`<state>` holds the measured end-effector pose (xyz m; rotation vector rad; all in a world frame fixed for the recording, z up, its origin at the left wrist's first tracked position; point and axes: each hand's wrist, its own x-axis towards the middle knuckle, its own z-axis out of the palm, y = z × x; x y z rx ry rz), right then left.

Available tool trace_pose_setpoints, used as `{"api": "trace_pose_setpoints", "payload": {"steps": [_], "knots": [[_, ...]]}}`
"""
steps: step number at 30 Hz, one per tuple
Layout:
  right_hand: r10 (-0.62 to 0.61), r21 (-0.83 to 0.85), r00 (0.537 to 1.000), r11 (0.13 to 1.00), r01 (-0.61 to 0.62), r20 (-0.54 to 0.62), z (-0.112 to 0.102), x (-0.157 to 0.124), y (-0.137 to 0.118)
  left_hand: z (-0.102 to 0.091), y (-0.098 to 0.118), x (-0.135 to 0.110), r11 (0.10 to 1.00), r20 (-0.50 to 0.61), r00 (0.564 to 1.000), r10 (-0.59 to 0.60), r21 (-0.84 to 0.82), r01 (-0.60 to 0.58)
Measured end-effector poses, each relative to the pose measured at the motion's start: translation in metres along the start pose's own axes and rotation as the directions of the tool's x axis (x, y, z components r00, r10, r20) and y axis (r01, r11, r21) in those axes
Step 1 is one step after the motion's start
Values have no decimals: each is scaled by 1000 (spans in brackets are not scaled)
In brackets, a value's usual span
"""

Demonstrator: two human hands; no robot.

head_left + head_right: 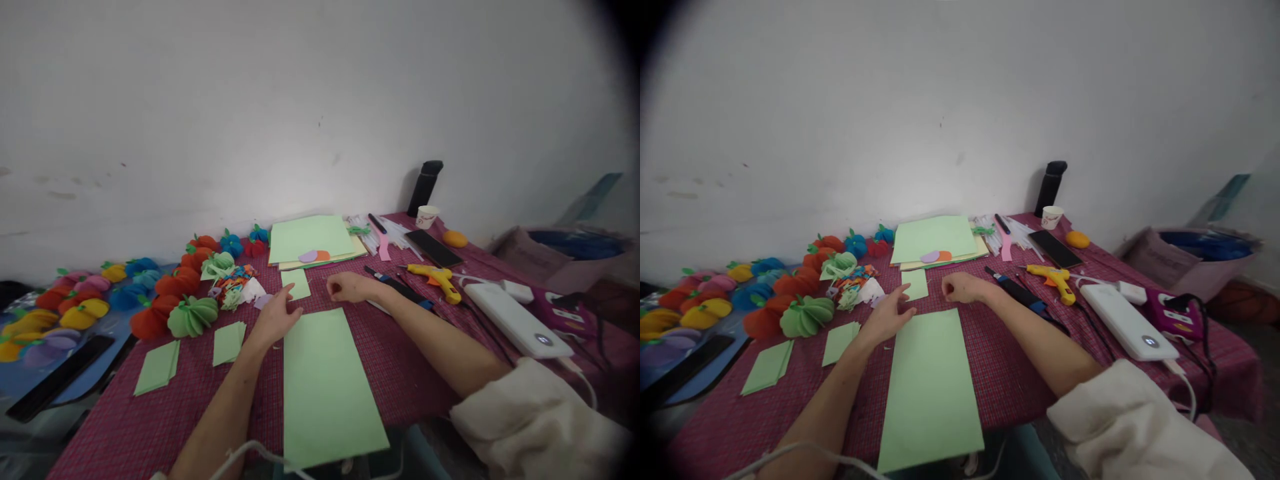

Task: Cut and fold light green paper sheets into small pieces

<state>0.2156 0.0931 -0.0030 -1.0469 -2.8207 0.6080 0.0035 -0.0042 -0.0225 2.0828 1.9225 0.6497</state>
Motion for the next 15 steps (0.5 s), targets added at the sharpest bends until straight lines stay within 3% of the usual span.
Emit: {"api": "trace_pose_setpoints", "payload": {"steps": [5,9,15], "knots": [[68,117,994,991,-58,-86,6,-25,2,-2,8,-6,993,127,987,103,40,-109],[46,87,998,995,-42,-35,18,-39,-7,-3,16,-11,979,250,955,156,93,-184],[82,109,996,990,-87,47,34,-37,-11,0,21,-12,966,280,947,156,157,-205]]}}
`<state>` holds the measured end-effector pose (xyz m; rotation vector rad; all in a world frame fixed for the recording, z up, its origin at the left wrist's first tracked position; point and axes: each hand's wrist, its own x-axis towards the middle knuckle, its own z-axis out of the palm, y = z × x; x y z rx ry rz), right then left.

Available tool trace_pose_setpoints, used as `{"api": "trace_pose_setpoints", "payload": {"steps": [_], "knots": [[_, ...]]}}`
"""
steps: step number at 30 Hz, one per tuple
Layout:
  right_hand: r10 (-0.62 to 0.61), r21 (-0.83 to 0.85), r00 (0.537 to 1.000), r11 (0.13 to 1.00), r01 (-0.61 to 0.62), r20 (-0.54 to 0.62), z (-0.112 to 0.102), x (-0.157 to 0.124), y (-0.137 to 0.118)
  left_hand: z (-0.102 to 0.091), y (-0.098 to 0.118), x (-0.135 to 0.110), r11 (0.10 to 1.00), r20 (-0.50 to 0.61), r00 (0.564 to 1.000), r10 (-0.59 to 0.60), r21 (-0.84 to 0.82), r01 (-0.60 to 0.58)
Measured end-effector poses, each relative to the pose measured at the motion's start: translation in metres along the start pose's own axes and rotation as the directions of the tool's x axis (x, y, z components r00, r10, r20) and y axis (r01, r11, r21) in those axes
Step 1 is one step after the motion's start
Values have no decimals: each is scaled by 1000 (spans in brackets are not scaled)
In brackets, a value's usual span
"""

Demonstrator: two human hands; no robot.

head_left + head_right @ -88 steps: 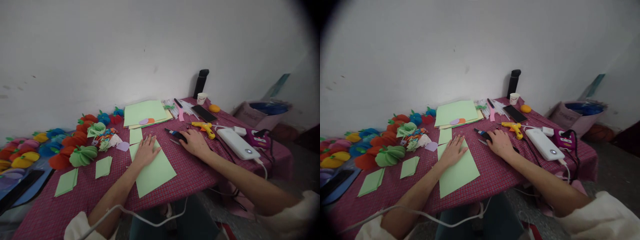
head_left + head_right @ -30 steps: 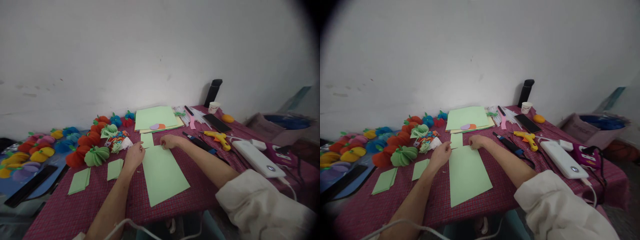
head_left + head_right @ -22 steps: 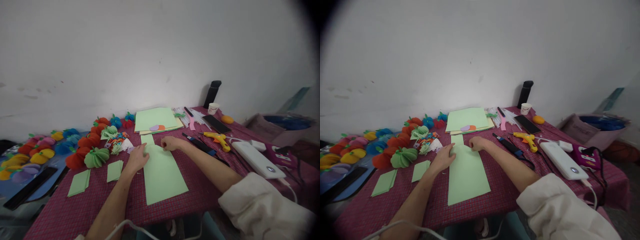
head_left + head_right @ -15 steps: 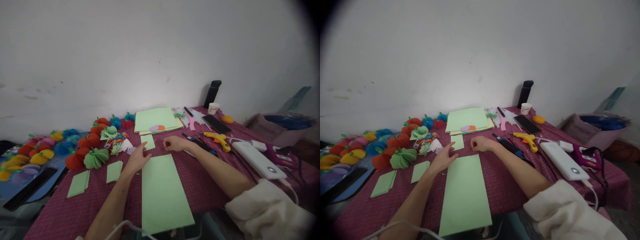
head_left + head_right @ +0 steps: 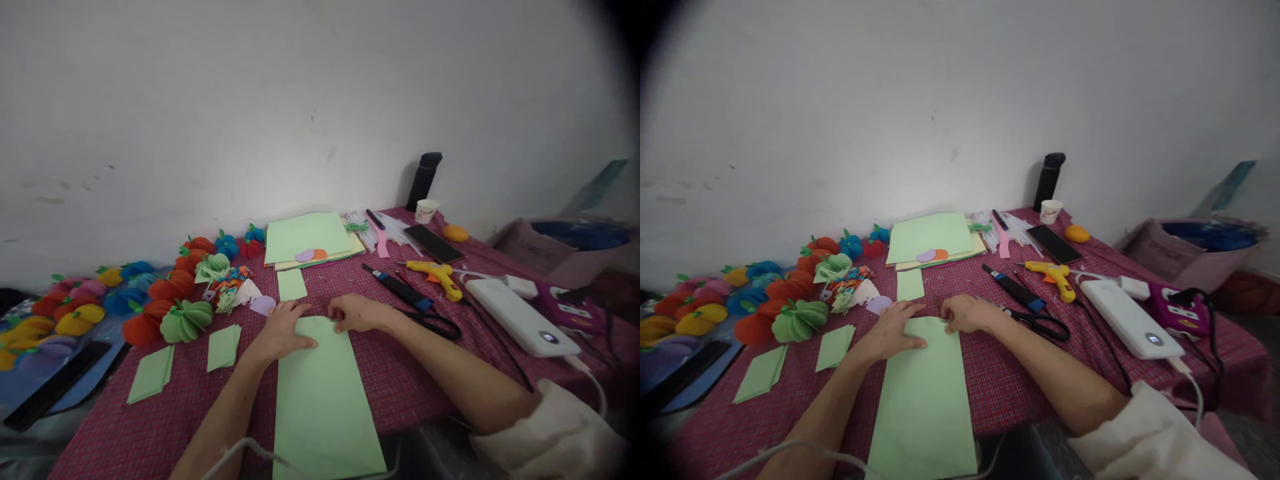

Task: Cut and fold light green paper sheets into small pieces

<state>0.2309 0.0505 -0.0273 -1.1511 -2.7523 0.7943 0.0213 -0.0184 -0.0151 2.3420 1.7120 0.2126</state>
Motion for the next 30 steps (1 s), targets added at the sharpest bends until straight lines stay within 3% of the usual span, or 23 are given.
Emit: {"api": "trace_pose_setpoints", "payload": {"steps": [5,9,11,14,17,21,23,25,30], "knots": [[-49,42,999,998,50,-22,-1,-7,0,0,2,1,1000,-14,1000,3,-2,-3],[-79,58,983,994,89,-165,-17,-14,2,2,0,6,997,-141,989,-37,-74,26],[-27,92,961,994,54,-276,-26,-15,7,5,-2,10,981,-227,968,-107,-183,66],[148,221,902,973,-60,-405,-35,-13,18,9,-1,15,931,-300,930,-211,-351,99],[311,531,864,845,-61,-397,-36,-9,27,11,2,17,909,-350,903,-250,-407,94],[274,835,947,550,-11,-168,-36,-9,32,12,2,18,902,-414,855,-312,-413,129],[238,869,963,495,-8,-127,-37,-11,32,12,-1,18,891,-447,826,-343,-433,136],[224,855,959,517,32,-171,-38,-13,30,12,-3,19,876,-465,810,-358,-467,119],[229,733,926,677,70,-300,-39,-14,24,11,-2,18,843,-486,787,-379,-532,77]]}}
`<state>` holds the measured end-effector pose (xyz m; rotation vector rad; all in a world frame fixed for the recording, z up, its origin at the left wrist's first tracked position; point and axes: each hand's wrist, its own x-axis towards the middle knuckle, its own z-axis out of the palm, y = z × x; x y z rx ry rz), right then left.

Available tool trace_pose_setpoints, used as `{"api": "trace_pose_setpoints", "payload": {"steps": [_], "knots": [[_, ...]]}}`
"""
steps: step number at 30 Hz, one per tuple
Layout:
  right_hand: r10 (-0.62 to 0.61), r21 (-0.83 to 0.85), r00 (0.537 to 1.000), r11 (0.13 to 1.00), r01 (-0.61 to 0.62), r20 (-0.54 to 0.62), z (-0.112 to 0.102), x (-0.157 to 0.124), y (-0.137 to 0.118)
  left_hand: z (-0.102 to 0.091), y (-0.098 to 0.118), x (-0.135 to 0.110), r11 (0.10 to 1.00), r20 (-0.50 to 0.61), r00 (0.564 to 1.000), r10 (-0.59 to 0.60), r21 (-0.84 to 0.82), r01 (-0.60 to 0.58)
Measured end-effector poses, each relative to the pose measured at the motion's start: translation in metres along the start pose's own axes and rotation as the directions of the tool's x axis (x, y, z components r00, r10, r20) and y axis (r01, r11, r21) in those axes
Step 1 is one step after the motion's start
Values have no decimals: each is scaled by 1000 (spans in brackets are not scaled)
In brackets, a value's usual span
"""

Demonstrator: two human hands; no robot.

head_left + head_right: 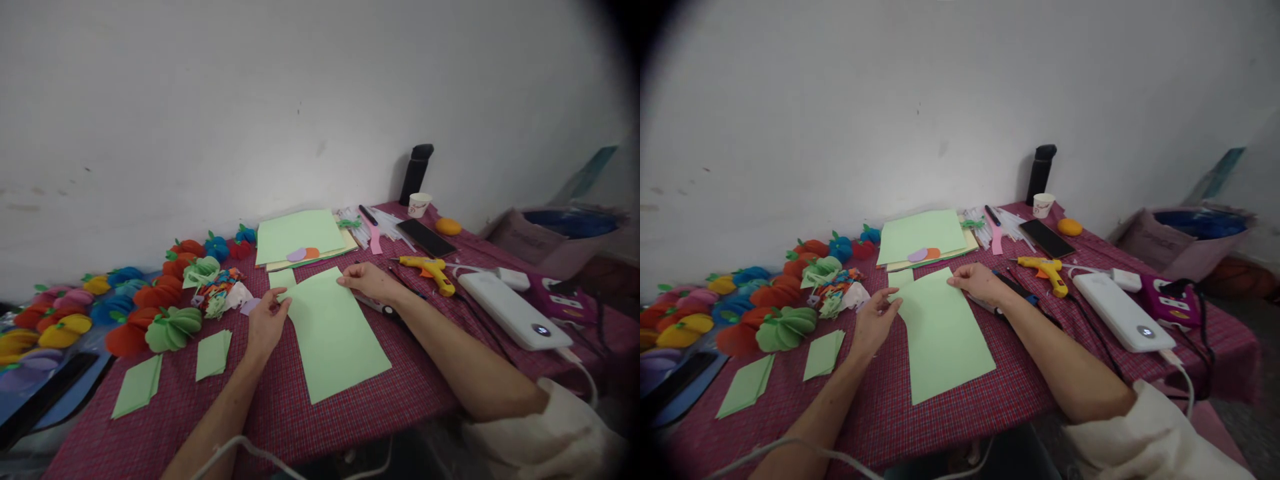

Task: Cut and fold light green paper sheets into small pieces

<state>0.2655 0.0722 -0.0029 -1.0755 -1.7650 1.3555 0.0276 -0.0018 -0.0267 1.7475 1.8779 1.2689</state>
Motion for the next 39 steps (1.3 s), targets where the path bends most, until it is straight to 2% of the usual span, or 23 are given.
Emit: {"api": "trace_pose_setpoints", "payload": {"steps": [5,9,12,15,20,23,28,33,35,39], "knots": [[-66,-149,998,987,62,-23,3,3,2,0,1,-1,997,-34,999,-22,-77,20],[-219,-354,972,918,177,-81,3,3,4,1,-1,0,996,-59,998,15,-90,-20],[-319,-443,941,864,241,-110,4,0,1,1,-2,1,996,-64,997,45,-73,-50],[-353,-429,930,859,281,-98,5,-1,-1,0,-3,1,997,-44,998,52,-61,-54],[-348,-256,936,911,322,-60,6,0,1,-2,-2,1,995,-27,996,83,-47,-84],[-397,-280,915,888,363,-72,6,1,3,-3,-1,0,994,-28,995,96,-49,-97],[-532,-474,845,758,448,-53,4,2,4,-2,-1,0,995,-13,996,90,-34,-91],[-632,-590,768,583,559,102,0,0,0,-1,-2,0,994,4,995,100,-42,-99],[-640,-627,754,529,571,147,-1,0,-1,-1,-1,-1,994,23,995,101,-34,-100],[-618,-674,758,472,569,207,-3,1,-1,-1,0,-2,995,53,994,98,-29,-97]]}}
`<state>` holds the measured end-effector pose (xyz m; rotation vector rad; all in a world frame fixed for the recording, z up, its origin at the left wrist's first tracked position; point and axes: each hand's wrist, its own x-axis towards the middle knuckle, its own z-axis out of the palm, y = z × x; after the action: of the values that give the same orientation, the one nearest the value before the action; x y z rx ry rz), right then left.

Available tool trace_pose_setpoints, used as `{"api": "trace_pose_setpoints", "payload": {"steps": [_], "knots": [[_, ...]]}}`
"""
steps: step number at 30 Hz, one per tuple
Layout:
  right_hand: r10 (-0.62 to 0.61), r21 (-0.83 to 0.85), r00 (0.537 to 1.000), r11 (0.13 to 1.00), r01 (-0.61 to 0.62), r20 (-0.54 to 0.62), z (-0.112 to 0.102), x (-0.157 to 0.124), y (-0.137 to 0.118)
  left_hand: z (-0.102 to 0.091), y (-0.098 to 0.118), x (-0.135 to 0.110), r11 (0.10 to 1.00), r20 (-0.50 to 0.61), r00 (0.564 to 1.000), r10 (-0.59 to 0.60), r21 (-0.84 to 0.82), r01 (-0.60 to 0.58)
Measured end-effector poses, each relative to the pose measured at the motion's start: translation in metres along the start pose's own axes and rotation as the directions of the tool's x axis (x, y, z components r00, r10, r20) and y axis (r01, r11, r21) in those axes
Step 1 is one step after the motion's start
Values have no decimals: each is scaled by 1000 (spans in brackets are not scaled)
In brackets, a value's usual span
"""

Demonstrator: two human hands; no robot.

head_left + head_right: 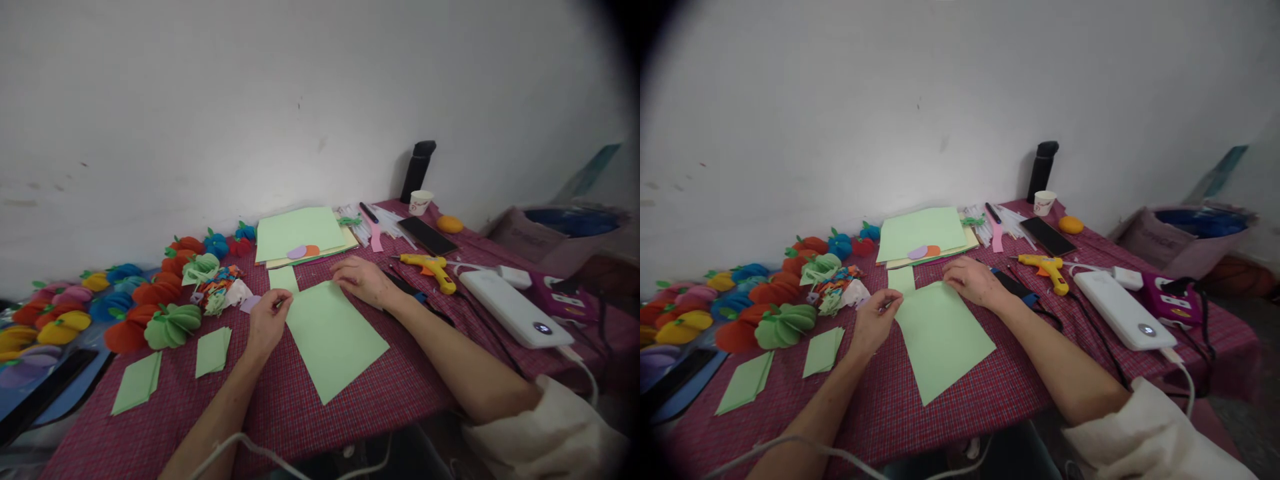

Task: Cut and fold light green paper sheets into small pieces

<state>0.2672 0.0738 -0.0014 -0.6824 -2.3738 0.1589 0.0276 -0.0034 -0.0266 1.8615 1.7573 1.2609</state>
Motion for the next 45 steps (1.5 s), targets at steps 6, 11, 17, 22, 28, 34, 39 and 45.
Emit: {"api": "trace_pose_setpoints", "payload": {"steps": [6,11,17,22,28,34,39,45], "knots": [[-74,12,997,997,74,26,-2,2,0,1,-1,0,999,17,1000,18,-33,-18],[-49,28,999,998,49,-15,-3,1,0,0,1,0,998,27,998,61,-10,-61],[-26,-41,999,999,24,-33,2,-1,6,0,2,-1,998,16,998,63,-17,-63],[-30,-70,1000,997,29,-9,3,-2,8,0,5,-1,998,27,998,59,-12,-59],[-50,-87,999,995,50,7,0,-2,6,0,2,0,999,35,998,43,-14,-43],[-56,-48,998,997,56,12,1,-1,6,1,0,0,999,25,999,25,-35,-24],[-56,19,998,998,56,-1,4,-1,9,1,2,0,998,21,999,47,-31,-47],[-47,18,999,999,47,5,3,-2,8,-1,7,-1,998,37,997,66,-8,-66]]}}
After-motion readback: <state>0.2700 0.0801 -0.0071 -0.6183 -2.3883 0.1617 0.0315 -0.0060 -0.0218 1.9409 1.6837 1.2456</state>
